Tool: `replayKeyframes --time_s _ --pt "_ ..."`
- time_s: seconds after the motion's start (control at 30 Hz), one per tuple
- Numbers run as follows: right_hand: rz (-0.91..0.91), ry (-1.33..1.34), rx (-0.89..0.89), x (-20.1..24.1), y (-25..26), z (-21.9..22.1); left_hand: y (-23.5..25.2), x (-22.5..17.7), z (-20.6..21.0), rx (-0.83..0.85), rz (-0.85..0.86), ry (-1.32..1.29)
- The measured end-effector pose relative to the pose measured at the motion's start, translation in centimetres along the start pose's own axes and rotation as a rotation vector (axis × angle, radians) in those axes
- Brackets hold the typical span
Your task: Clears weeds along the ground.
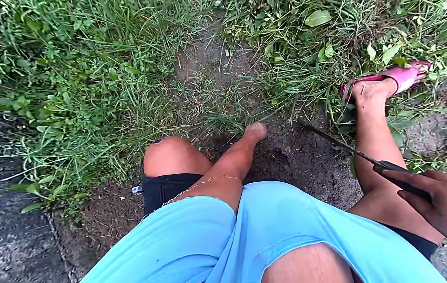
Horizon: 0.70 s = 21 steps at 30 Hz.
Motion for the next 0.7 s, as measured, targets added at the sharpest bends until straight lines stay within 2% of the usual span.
replayKeyframes --time_s 0.13,0.2,0.3,0.4,0.47,0.5,0.57,0.63,0.7 --pt "0.045 -0.026 0.047 0.2 -0.8 1.4 -1.8 1.3 0.2 -0.016 -0.019 -0.060" --pt "0.061 -0.026 0.037 0.3 -1.1 2.2 -3.2 1.6 -0.2 -0.048 0.026 -0.055" --pt "0.082 -0.015 0.021 -0.2 -1.6 3.1 -5.7 0.2 -0.7 -0.066 0.186 0.030" --pt "0.103 0.000 0.046 -0.5 -2.2 4.2 -9.3 -3.5 1.5 -0.072 0.404 0.049" --pt "0.110 0.006 0.048 -0.5 -2.4 4.7 -11.2 -5.6 3.3 0.019 0.526 0.072" --pt "0.110 0.007 0.045 -0.5 -2.5 4.8 -11.8 -5.9 4.0 0.071 0.529 0.095" --pt "0.104 0.002 0.038 -0.5 -2.4 4.8 -11.6 -4.8 4.5 0.109 0.423 0.105" --pt "0.117 -0.002 0.049 -0.3 -2.4 4.6 -10.0 -2.1 4.1 0.071 0.241 0.058" --pt "0.128 -0.009 0.068 -0.1 -2.5 4.4 -7.6 0.0 3.4 0.032 0.151 0.064"
Point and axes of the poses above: each hand's wrist, its own y-axis towards the middle knuckle, its own z-axis out of the palm, x = y × z, the point moved 7 cm from there along y, towards the middle knuckle, and after that the axes turned 15 degrees about -x, right-handed, at the moved point
